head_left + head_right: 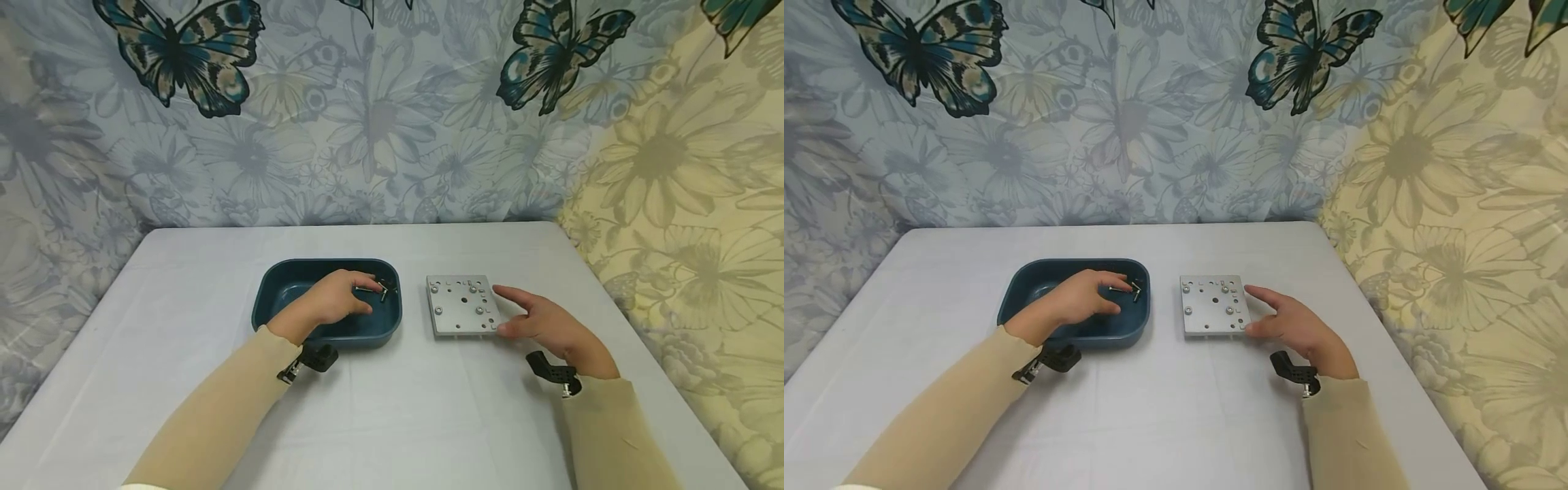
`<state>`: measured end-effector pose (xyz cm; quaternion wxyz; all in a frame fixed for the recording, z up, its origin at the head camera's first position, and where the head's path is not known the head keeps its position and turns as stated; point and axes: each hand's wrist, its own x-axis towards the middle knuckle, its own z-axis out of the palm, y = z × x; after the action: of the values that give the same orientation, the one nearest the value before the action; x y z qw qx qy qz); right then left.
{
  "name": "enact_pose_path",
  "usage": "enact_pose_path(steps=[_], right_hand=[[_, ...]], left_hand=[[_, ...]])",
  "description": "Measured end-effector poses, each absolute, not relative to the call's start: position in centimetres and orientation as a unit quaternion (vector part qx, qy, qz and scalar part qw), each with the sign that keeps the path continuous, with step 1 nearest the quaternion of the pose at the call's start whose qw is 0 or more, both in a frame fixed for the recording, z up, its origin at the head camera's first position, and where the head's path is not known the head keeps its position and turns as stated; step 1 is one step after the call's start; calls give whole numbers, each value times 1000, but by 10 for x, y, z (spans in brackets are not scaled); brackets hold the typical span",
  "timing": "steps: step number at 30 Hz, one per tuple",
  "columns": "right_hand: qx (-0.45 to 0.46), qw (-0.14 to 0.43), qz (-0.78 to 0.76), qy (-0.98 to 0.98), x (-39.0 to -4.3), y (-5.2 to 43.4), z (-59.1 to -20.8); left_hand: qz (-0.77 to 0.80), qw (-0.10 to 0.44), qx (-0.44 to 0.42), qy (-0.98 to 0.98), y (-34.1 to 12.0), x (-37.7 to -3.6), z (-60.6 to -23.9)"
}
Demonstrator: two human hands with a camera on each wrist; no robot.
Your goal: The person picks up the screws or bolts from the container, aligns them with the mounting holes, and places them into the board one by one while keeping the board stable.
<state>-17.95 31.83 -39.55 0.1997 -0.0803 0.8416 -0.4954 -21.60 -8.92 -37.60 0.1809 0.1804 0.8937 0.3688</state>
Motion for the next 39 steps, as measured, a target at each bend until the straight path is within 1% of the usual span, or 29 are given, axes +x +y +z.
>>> enact_pose_path(steps=[3,9,14,18,24,28,36,39], right_hand=[[-85,202,-505,835,-183,314,-406],[-76,172,-486,853,-188,305,-417],[-71,170,-495,849,-193,297,-419],[-66,170,-509,841,-195,293,-421],[-60,169,-509,842,-196,295,-428],[-59,174,-540,822,-195,298,-432],[-78,175,-543,818,-196,300,-430],[-77,179,-548,813,-198,299,-430]], left_hand=[[358,173,163,903,-88,-219,-383],[354,153,109,916,-90,-222,-387],[377,165,64,909,-95,-226,-395],[391,168,61,903,-97,-229,-400],[389,156,62,906,-96,-231,-402],[363,144,87,916,-95,-232,-406],[264,106,196,938,-92,-235,-410],[241,103,223,939,-91,-233,-409]])
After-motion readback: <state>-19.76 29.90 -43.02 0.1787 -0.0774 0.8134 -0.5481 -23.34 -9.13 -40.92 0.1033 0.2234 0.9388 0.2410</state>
